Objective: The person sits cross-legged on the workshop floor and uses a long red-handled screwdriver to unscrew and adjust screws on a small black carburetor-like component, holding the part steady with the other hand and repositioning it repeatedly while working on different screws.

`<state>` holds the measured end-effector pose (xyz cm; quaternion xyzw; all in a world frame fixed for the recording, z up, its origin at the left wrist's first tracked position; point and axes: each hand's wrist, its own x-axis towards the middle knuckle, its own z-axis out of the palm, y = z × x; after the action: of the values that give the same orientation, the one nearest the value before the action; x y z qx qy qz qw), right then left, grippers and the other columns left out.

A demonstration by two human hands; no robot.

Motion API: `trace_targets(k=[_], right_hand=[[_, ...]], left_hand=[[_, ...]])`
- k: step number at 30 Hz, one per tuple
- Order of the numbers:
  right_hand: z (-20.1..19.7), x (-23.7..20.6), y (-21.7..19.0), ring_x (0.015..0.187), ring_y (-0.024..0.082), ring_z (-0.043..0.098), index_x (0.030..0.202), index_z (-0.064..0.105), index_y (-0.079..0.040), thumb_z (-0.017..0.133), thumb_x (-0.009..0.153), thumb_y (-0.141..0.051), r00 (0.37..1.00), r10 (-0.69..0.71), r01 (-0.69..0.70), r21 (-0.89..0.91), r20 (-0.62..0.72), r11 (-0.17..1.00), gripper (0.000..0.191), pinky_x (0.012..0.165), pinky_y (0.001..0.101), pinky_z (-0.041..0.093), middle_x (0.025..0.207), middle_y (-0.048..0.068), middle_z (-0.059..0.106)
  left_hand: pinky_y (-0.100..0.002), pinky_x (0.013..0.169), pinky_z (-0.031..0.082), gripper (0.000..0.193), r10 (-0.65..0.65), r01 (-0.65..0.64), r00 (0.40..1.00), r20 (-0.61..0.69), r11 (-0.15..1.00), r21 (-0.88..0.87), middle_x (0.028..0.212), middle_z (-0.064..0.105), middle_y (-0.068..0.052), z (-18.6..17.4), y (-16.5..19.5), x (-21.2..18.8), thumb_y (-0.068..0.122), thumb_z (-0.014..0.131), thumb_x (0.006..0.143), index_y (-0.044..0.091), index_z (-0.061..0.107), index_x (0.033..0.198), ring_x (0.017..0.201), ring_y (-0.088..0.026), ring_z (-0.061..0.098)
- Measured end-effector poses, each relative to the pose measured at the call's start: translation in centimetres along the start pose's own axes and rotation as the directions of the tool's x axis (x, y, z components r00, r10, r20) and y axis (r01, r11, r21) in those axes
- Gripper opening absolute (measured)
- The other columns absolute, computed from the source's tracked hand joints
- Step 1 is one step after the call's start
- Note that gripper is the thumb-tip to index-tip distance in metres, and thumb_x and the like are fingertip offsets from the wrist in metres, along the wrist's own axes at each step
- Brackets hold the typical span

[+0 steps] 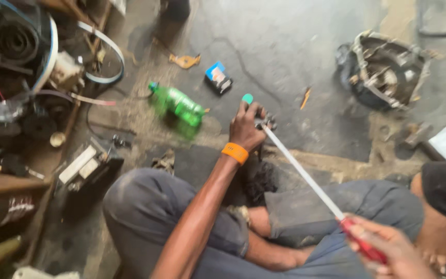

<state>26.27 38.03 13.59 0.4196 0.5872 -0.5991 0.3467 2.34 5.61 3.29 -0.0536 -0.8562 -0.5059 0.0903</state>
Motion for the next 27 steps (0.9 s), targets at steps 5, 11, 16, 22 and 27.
trace_targets(k=[5, 11, 16, 22, 27], right_hand=[[2.9, 2.7, 5.4, 0.045, 0.013, 0.049, 0.139, 0.067, -0.007, 0.071, 0.091, -0.013, 0.936, -0.345, 0.336, -0.124, -0.066, 0.934, 0.049, 0.042, 0.027, 0.039, 0.079, 0.012, 0.067], [3.9, 3.2, 7.7, 0.104, 0.007, 0.074, 0.128, 0.076, -0.013, 0.081, 0.081, -0.019, 0.595, -0.759, 0.484, -0.636, -0.264, 0.601, 0.048, 0.095, 0.0253, 0.053, 0.109, 0.006, 0.084], [4.5, 1.9, 6.3, 0.108, 0.007, 0.073, 0.128, 0.075, -0.016, 0.082, 0.081, -0.021, 0.598, -0.76, 0.491, -0.633, -0.254, 0.599, 0.048, 0.098, 0.0255, 0.052, 0.11, 0.003, 0.084], [5.2, 1.3, 4.6, 0.109, 0.009, 0.075, 0.128, 0.075, -0.019, 0.081, 0.08, -0.027, 0.647, -0.727, 0.456, -0.647, -0.23, 0.611, 0.049, 0.098, 0.027, 0.052, 0.109, 0.004, 0.084], [5.8, 0.4, 4.1, 0.104, 0.01, 0.077, 0.128, 0.076, -0.023, 0.084, 0.083, -0.032, 0.648, -0.712, 0.371, -0.704, -0.272, 0.606, 0.046, 0.095, 0.0272, 0.053, 0.104, 0.005, 0.085]], left_hand=[[-0.049, 0.078, 0.055, 0.038, 0.02, -0.019, 0.998, 0.051, 0.999, -0.031, 0.103, 0.059, -0.01, -0.1, -0.3, 0.1, 0.026, 0.089, 0.068, 0.015, 0.062, 0.092, 0.094, -0.036, 0.067], [-0.048, 0.077, 0.055, 0.049, 0.035, -0.035, 0.999, -0.012, 0.998, -0.043, 0.101, 0.062, -0.011, -0.2, -1.8, 0.7, 0.036, 0.096, 0.059, 0.013, 0.061, 0.086, 0.092, -0.036, 0.067], [-0.048, 0.078, 0.055, 0.047, 0.002, -0.002, 1.0, 0.014, 0.999, -0.044, 0.103, 0.062, -0.011, 0.1, -1.9, 0.4, 0.035, 0.094, 0.061, 0.013, 0.062, 0.087, 0.093, -0.035, 0.067], [-0.047, 0.081, 0.056, 0.043, 0.0, 0.001, 1.0, 0.018, 0.997, -0.082, 0.104, 0.062, -0.01, 0.1, -1.7, 0.3, 0.033, 0.092, 0.062, 0.013, 0.062, 0.087, 0.096, -0.034, 0.068], [-0.047, 0.082, 0.056, 0.041, -0.021, 0.022, 1.0, 0.018, 0.997, -0.078, 0.106, 0.062, -0.01, 0.1, -1.6, 0.4, 0.032, 0.091, 0.064, 0.014, 0.063, 0.087, 0.098, -0.034, 0.068]])
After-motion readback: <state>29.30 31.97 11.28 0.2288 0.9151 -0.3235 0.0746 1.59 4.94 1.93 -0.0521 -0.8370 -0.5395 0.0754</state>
